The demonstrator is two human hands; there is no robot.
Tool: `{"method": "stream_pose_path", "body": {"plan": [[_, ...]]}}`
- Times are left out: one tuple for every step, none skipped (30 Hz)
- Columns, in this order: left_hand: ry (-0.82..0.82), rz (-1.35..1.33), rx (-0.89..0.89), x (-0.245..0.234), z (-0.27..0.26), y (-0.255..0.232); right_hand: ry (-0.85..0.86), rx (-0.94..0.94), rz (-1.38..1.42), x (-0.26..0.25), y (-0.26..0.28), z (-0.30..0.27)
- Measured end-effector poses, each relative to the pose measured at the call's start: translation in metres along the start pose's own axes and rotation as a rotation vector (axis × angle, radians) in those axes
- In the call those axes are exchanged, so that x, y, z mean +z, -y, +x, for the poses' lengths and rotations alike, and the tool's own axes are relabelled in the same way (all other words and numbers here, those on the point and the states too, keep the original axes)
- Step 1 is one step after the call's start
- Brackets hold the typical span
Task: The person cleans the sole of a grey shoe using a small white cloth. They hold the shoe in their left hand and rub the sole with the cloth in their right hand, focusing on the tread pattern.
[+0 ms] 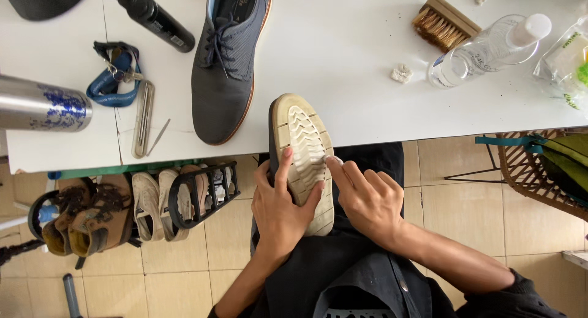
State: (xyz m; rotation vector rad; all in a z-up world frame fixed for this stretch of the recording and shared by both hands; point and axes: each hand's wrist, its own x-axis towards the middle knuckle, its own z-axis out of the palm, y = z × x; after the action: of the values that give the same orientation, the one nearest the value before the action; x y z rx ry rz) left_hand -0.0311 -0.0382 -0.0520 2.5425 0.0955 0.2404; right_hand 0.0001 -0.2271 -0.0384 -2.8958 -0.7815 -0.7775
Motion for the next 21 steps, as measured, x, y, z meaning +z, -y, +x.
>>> {"method": "stream_pose_path", "body": {"plan": [[-0.004,0.001,-0.001,0.001,-0.002,0.001,-0.003,-0.003,0.001,0.004,-0.005,-0.004],[-0.009,-0.022,-0.019,0.001,-0.004,0.002,0.141,0.034,0.084,0.007,-0.010,-0.008],[-0.014,-0.049,-0.022,0.003,-0.001,0.004,0.278,0.080,0.156,0.012,-0.017,-0.009],[-0.018,-0.052,-0.009,0.001,0.000,0.005,0.269,0.086,0.148,0.005,-0.021,-0.002],[0.042,-0.079,-0.075,0.000,-0.001,0.004,0.255,0.155,0.320,-0.003,-0.027,0.006],[0.102,-0.107,-0.140,-0.001,-0.003,0.004,0.240,0.223,0.493,-0.009,-0.032,0.014],[0.105,-0.107,-0.154,-0.002,-0.005,0.000,0.252,0.217,0.498,-0.012,-0.034,0.014],[0.096,-0.044,-0.142,-0.002,-0.008,-0.005,0.242,0.297,0.579,-0.014,-0.035,0.014],[0.076,0.023,-0.117,-0.003,-0.003,-0.008,0.215,0.374,0.657,-0.013,-0.038,0.019],[0.068,0.027,-0.120,0.002,-0.002,-0.007,0.211,0.366,0.662,-0.014,-0.038,0.023],[0.035,0.017,-0.096,0.006,-0.003,-0.007,0.230,0.434,0.831,-0.016,-0.038,0.027],[0.002,0.008,-0.072,0.010,-0.003,-0.008,0.249,0.501,1.001,-0.019,-0.038,0.030],[-0.001,0.006,-0.071,0.011,-0.002,-0.009,0.247,0.499,0.998,-0.012,-0.038,0.028],[0.011,-0.049,-0.099,0.012,-0.001,-0.011,0.214,0.513,1.067,-0.006,-0.038,0.026],[0.023,-0.101,-0.131,0.012,-0.001,-0.012,0.183,0.526,1.139,0.000,-0.037,0.024],[0.022,-0.101,-0.133,0.009,0.001,-0.011,0.184,0.525,1.140,0.004,-0.037,0.022],[0.033,-0.180,-0.103,0.006,0.001,-0.009,0.168,0.555,1.227,0.009,-0.036,0.021],[0.043,-0.259,-0.073,0.003,0.002,-0.007,0.152,0.586,1.314,0.013,-0.035,0.020],[0.041,-0.260,-0.066,-0.005,0.003,0.001,0.145,0.584,1.312,0.016,-0.037,0.020],[0.134,-0.362,-0.035,-0.012,0.004,0.010,0.121,0.598,1.353,0.020,-0.040,0.020],[0.229,-0.457,-0.017,-0.021,0.000,0.018,0.109,0.612,1.404,0.022,-0.039,0.017]]}}
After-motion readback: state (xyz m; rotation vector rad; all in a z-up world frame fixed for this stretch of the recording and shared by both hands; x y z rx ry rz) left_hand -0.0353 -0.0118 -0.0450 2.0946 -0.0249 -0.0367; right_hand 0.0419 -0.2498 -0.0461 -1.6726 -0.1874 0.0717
